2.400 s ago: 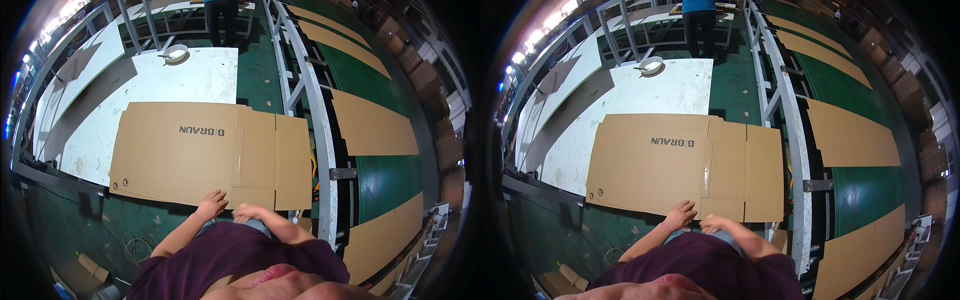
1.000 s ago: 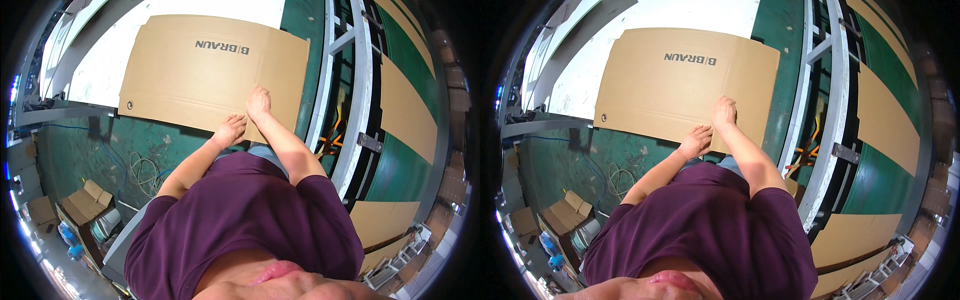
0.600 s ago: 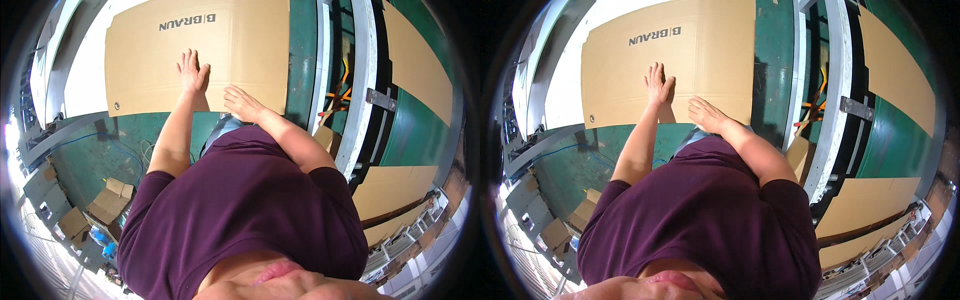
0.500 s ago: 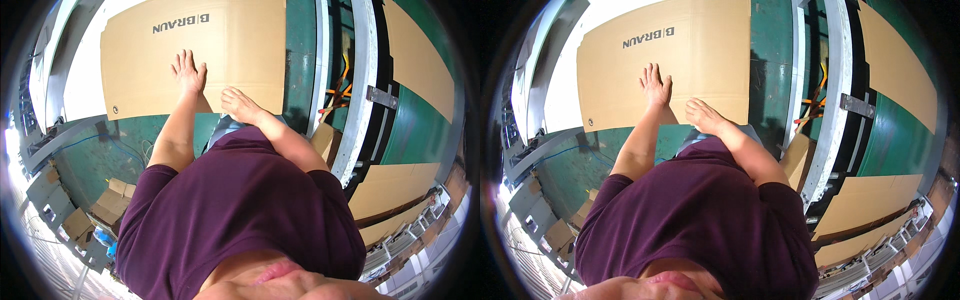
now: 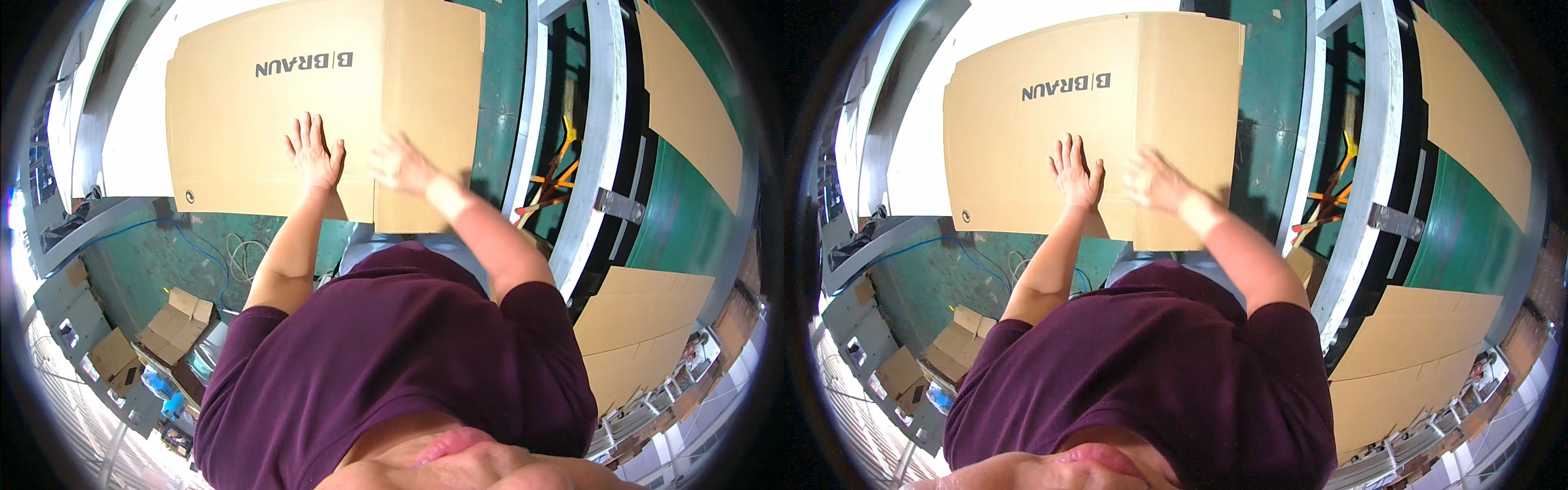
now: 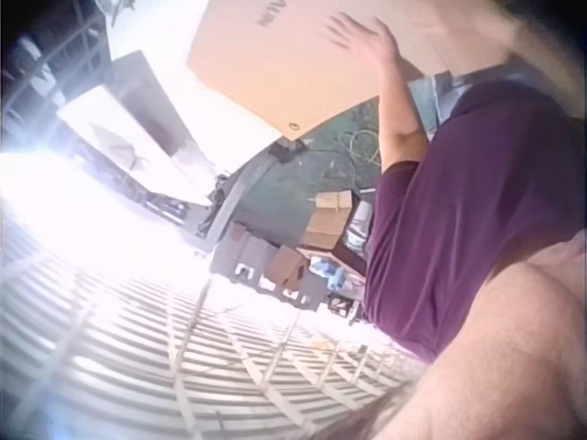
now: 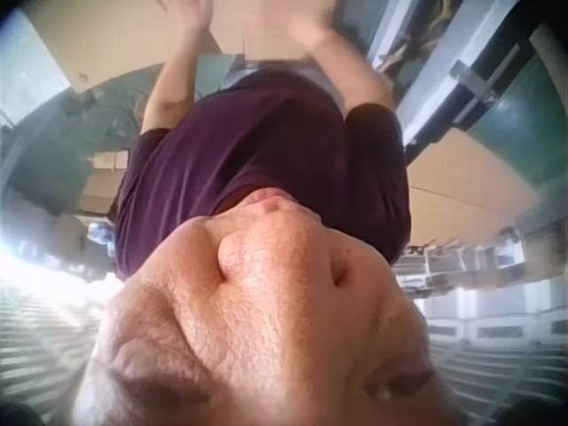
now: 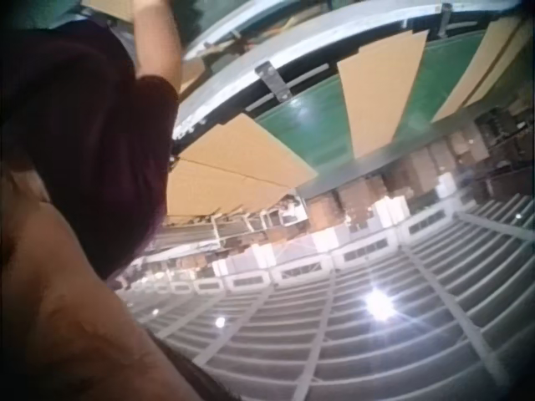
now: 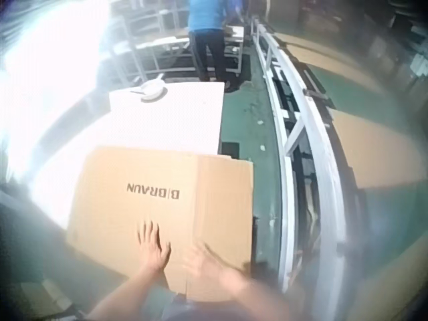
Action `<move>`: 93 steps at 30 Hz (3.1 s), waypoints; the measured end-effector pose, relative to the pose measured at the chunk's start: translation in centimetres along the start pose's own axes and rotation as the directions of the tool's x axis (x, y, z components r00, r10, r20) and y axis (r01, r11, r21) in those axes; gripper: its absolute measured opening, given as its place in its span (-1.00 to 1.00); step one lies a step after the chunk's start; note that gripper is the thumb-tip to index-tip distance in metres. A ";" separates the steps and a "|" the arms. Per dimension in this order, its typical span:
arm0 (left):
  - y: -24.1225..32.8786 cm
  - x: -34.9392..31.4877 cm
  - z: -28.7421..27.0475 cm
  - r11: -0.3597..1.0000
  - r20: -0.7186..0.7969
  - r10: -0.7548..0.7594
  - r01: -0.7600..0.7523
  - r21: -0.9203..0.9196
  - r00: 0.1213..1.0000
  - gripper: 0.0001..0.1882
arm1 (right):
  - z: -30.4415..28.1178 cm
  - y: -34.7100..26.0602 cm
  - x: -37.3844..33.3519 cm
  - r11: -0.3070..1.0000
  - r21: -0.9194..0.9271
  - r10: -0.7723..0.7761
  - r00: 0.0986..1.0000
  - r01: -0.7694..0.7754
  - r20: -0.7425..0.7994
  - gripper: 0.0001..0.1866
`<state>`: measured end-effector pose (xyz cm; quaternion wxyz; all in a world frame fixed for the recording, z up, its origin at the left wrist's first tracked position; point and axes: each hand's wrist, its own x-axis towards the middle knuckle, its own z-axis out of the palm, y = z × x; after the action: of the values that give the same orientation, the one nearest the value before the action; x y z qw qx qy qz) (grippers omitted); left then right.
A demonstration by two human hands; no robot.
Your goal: The person folds flat cardboard sheets along pre-scored lines to form box shapes. They repeatedly pick up a sheet, fold the side flaps inward, and then fold the top and bottom flaps to create a closed box structure. The finished boxes are placed on a nearby surface.
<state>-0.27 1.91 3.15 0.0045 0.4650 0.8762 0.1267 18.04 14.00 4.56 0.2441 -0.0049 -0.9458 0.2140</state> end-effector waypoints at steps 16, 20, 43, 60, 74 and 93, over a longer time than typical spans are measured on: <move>0.5 0.3 -0.5 0.998 0.094 -0.068 0.068 0.000 0.993 -0.23 | -0.4 12.2 6.8 0.997 0.024 0.080 0.997 -0.080 0.000 -0.82; 0.9 0.7 -0.8 0.996 0.097 -0.090 0.090 0.011 0.991 -0.24 | -0.4 11.4 7.0 0.986 0.099 0.136 0.991 -0.134 -0.010 -0.84; 3.8 4.1 -2.6 0.828 0.258 0.550 -0.478 -0.292 0.794 0.01 | -4.1 5.8 -6.0 0.316 0.384 0.937 0.222 -0.868 -0.269 -0.32; 6.1 5.2 -3.4 0.839 0.502 0.512 -0.530 -0.122 0.697 0.16 | -3.7 8.4 -9.5 0.152 0.687 0.984 0.172 -0.711 -0.040 -0.67; 1.7 -10.0 -4.1 0.745 0.299 0.661 -0.554 -0.371 0.688 -0.26 | 1.2 2.2 -13.5 0.179 0.431 0.958 0.057 -0.884 -0.282 -0.28; 2.5 -11.0 -3.7 0.683 0.201 0.730 -0.703 -0.197 0.653 -0.43 | -12.2 -9.3 -32.3 0.143 0.243 0.645 -0.095 -0.960 -0.758 -0.51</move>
<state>7.56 -6.53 6.06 0.0940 0.7846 0.6047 0.0994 53.02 6.82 3.11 0.3988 -0.7267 -0.5502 0.1011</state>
